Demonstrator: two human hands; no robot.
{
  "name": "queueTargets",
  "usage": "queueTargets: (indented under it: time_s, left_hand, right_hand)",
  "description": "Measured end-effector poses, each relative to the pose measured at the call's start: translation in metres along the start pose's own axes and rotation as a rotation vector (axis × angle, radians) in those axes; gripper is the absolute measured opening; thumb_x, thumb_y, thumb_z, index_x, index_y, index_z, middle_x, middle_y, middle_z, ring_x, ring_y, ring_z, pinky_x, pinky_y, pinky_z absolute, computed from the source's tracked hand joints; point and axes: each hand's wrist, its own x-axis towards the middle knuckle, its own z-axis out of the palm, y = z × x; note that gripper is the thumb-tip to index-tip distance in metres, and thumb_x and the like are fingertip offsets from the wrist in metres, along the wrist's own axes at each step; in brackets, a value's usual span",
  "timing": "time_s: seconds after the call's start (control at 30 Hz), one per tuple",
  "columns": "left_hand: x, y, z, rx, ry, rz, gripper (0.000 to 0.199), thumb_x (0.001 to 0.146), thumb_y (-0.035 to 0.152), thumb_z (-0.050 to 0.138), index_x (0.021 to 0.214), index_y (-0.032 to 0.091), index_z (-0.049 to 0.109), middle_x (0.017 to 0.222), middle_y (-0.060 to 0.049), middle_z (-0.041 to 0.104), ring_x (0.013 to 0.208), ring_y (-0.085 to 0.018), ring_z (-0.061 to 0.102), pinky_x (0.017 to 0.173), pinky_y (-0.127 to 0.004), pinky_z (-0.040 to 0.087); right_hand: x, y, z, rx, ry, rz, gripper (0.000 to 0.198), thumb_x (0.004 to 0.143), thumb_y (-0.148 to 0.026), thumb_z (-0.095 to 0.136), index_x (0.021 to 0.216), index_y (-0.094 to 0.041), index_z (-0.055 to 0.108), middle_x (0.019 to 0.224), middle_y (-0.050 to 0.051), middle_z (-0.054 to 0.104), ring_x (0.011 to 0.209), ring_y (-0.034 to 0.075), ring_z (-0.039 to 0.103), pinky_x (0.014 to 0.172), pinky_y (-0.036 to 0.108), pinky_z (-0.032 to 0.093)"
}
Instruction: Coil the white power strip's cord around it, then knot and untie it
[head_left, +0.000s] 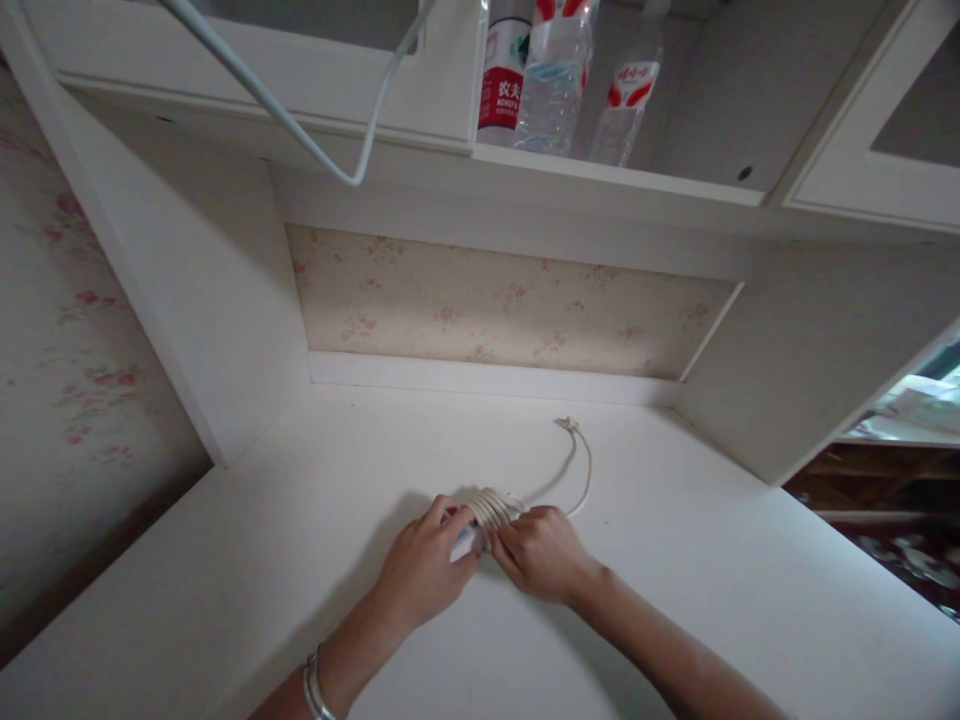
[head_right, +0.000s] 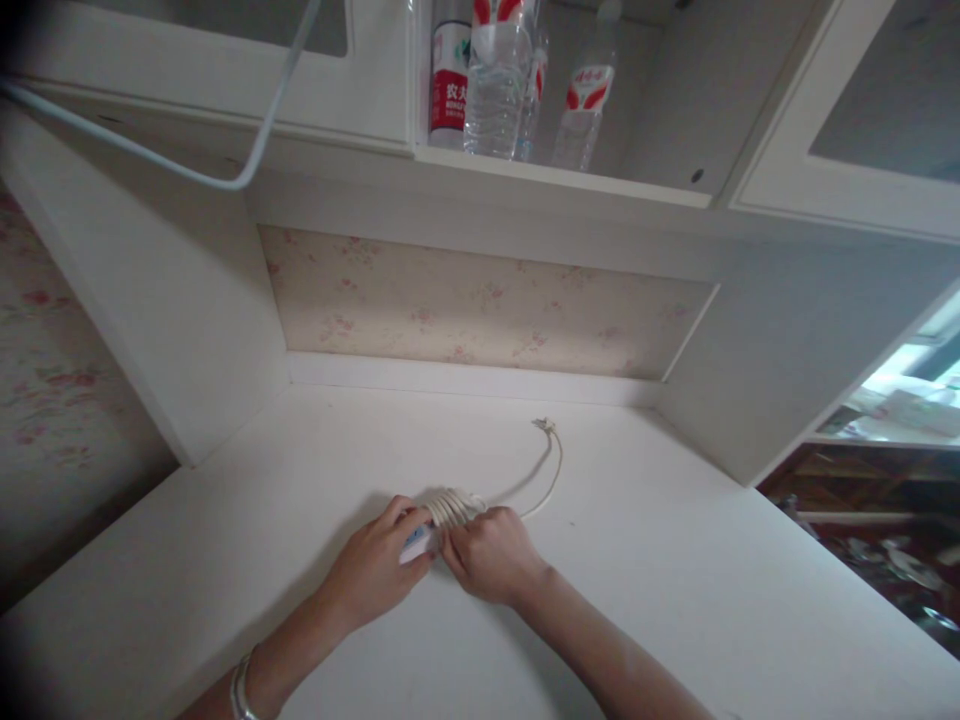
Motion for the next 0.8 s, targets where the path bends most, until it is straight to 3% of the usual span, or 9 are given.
queueTargets:
  time_s: [0.1,0.33,0.43,0.57,0.67,0.8]
  left_hand:
    - [-0.003,-0.006,0.000,0.034,-0.062,0.003,0.046,0.075,0.016,0.057,0.118,0.032,0.049,0.109,-0.003,0.054,0.094,-0.019,0.057,0.084,-0.030,0.044]
    - [-0.008,-0.006,0.018,0.150,-0.099,-0.052,0.045,0.073,0.008,0.049,0.116,0.018,0.051,0.112,-0.008,0.055,0.102,-0.022,0.053,0.090,-0.034,0.042]
    - [-0.010,-0.002,0.022,0.178,-0.122,-0.009,0.048,0.074,0.009,0.050,0.121,0.019,0.049,0.116,-0.009,0.054,0.105,-0.023,0.051,0.094,-0.036,0.040]
    - [-0.011,0.002,0.019,0.209,-0.162,0.093,0.043,0.075,0.013,0.055,0.117,0.022,0.052,0.105,-0.006,0.058,0.101,-0.023,0.052,0.093,-0.038,0.041]
    - [-0.011,0.004,0.011,0.209,-0.132,0.234,0.049,0.073,0.015,0.061,0.120,0.022,0.049,0.108,-0.006,0.057,0.100,-0.023,0.052,0.091,-0.038,0.043]
    - [-0.012,0.002,0.000,0.179,-0.005,0.432,0.045,0.073,0.014,0.059,0.116,0.019,0.050,0.108,-0.008,0.057,0.099,-0.023,0.053,0.090,-0.038,0.045]
  right_hand:
    - [0.003,0.003,-0.006,-0.010,0.035,-0.020,0.034,0.090,-0.025,0.040,0.061,-0.016,0.057,0.056,0.001,0.062,0.047,0.010,0.051,0.054,0.027,0.024]
    - [0.018,0.009,-0.013,-0.069,0.167,-0.089,0.038,0.091,-0.025,0.039,0.058,-0.016,0.056,0.049,0.001,0.059,0.042,0.009,0.044,0.053,0.028,0.020]
    - [0.029,0.009,-0.018,-0.084,0.196,-0.162,0.042,0.092,-0.027,0.038,0.055,-0.016,0.056,0.046,0.002,0.056,0.041,0.009,0.043,0.054,0.028,0.020]
    - [0.047,0.015,-0.025,-0.067,0.152,-0.207,0.046,0.092,-0.032,0.036,0.055,-0.017,0.059,0.047,0.003,0.057,0.043,0.011,0.044,0.054,0.029,0.021]
    - [0.060,0.027,-0.029,-0.008,0.066,-0.123,0.049,0.093,-0.036,0.033,0.057,-0.016,0.061,0.050,0.005,0.059,0.045,0.011,0.045,0.054,0.028,0.021]
    - [0.072,0.040,-0.021,0.225,-0.024,0.094,0.055,0.094,-0.041,0.029,0.055,-0.016,0.059,0.049,0.002,0.055,0.047,0.010,0.042,0.053,0.025,0.023]
